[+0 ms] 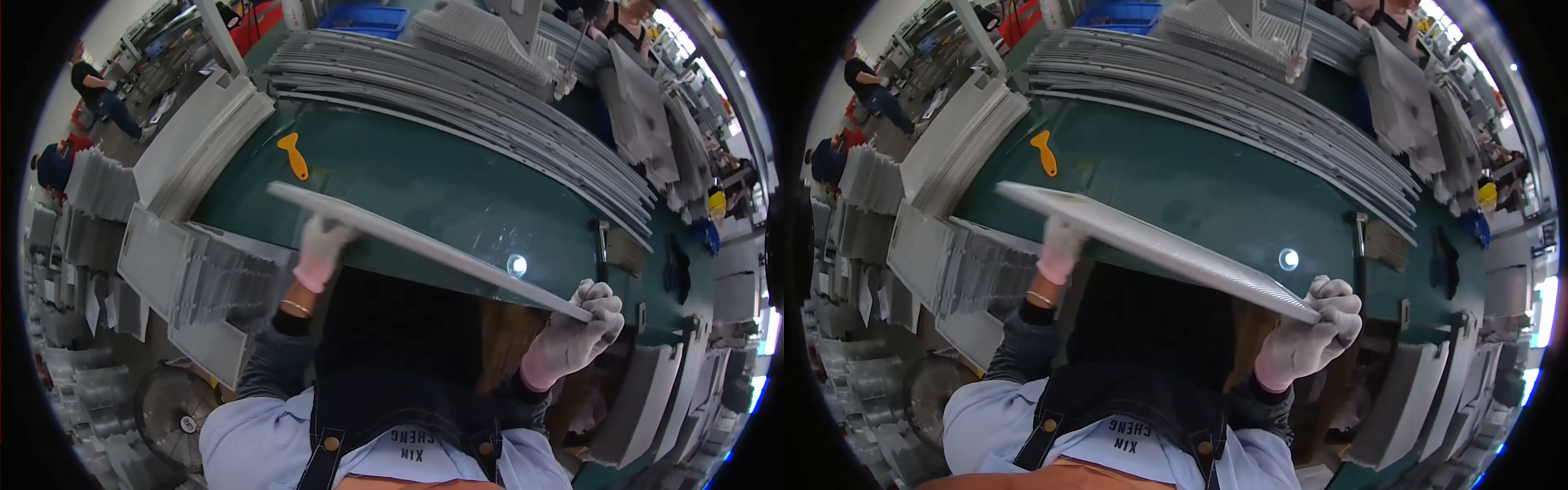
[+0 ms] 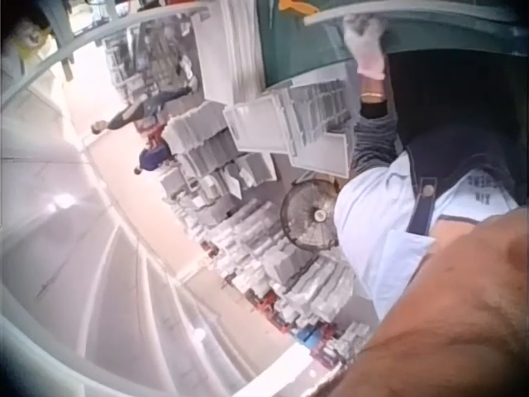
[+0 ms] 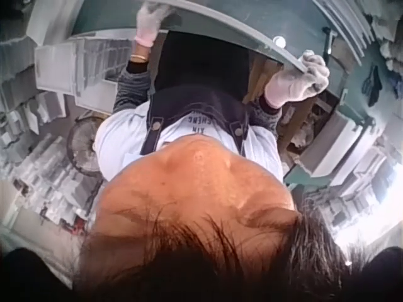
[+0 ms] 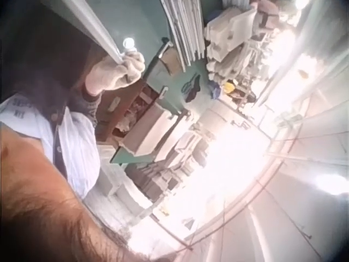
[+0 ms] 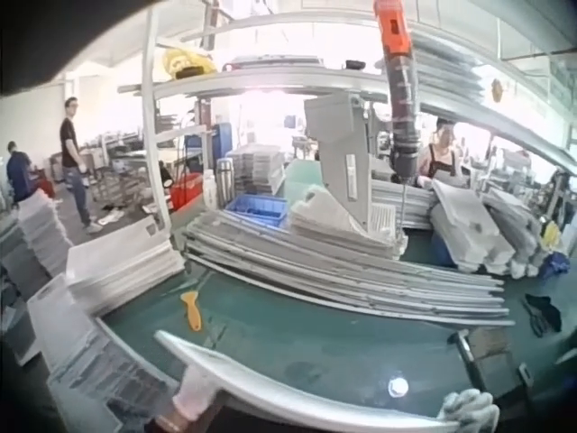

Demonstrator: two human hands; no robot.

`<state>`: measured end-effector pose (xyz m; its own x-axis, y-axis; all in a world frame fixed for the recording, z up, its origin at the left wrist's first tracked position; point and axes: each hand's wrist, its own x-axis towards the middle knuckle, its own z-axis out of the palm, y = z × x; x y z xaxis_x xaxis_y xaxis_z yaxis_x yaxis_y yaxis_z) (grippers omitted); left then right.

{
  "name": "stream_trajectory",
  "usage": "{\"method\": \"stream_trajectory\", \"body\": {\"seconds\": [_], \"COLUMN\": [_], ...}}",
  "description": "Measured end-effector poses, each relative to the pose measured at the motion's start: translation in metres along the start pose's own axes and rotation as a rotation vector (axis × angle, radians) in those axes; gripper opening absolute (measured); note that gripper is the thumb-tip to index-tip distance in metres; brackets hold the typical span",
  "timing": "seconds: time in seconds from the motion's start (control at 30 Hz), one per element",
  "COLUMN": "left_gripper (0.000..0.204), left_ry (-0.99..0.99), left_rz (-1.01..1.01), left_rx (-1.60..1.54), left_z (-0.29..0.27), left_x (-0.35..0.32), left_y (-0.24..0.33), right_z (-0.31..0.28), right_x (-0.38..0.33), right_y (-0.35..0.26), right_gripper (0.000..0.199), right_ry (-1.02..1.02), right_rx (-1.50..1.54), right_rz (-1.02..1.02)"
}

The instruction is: Assemble metal mesh filters by fitting components and using a power drill.

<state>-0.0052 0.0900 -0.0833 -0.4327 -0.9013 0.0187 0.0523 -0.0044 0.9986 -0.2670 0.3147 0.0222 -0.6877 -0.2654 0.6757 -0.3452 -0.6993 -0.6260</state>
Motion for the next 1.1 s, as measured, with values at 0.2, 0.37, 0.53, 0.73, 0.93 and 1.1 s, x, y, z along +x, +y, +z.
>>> {"method": "stream_trajectory", "body": {"seconds": [0.2, 0.37, 0.53, 0.73, 0.93, 1.1], "left_gripper": [0.023, 0.060, 0.041, 0.025, 0.042, 0.051], "left_ry": [0.570, 0.103, 0.117, -0.478, -1.264, -1.688], "left_rz": [0.299, -0.358, -0.315, 0.278, 0.473, 0.174], "left_rx": [0.767, 1.407, 1.474, 1.333, 2.063, 2.169], "left_z": [-0.117, -0.065, -0.096, -0.038, 0.149, 0.215], "left_x": [0.084, 0.136, 0.156, 0.133, 0.074, 0.070], "left_y": [0.026, 0.056, 0.017, 0.102, 0.185, 0.172], "right_z": [-0.030, -0.027, -0.031, -0.058, -0.058, -0.055], "right_x": [-0.012, -0.016, -0.016, -0.015, -0.013, -0.016], "right_y": [0.006, 0.011, 0.014, 0.012, 0.013, 0.015], "right_gripper": [0.012, 0.019, 0.031, 0.030, 0.035, 0.035], "right_ry": [-0.014, 0.010, 0.050, 0.094, 0.135, 0.225], "right_rx": [-0.086, -0.126, -0.144, -0.114, -0.258, -0.284], "right_rz": [-0.026, -0.032, -0.036, -0.024, -0.068, -0.148]}}
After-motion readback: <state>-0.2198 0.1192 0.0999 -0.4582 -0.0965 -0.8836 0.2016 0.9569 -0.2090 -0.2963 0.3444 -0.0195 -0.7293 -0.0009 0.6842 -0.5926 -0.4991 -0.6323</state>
